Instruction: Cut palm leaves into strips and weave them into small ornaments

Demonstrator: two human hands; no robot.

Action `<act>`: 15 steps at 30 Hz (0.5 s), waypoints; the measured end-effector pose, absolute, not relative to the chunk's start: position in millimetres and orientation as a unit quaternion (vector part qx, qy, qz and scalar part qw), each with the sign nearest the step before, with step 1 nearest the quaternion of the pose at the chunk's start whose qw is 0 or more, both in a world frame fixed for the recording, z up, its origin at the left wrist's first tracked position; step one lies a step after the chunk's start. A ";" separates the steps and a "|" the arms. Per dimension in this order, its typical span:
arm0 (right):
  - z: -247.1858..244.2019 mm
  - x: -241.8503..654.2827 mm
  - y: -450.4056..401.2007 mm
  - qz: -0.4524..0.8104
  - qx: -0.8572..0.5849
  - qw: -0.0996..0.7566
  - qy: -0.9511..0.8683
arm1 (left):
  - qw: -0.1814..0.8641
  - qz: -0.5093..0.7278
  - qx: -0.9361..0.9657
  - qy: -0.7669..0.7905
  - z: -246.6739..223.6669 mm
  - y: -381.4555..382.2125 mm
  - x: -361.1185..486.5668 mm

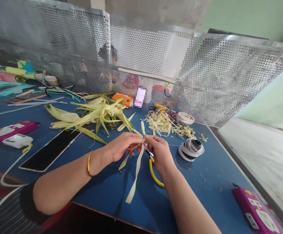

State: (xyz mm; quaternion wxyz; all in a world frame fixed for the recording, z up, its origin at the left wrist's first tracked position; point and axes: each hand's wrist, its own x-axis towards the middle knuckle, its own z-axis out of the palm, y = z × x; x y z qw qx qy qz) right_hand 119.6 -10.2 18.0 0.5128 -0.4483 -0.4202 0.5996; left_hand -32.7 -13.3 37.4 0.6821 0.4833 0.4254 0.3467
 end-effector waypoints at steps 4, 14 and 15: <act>17.2 114.9 -10.9 0.608 -0.432 0.545 -0.383 | 0.660 0.346 0.489 0.453 34.7 -12.6 -30.0; 8.8 110.5 -8.1 0.517 -0.468 0.579 -0.422 | 0.661 0.356 0.481 0.452 36.0 -13.4 -29.0; 11.0 111.6 -8.6 0.510 -0.472 0.567 -0.441 | 0.664 0.366 0.473 0.449 36.2 -13.0 -29.6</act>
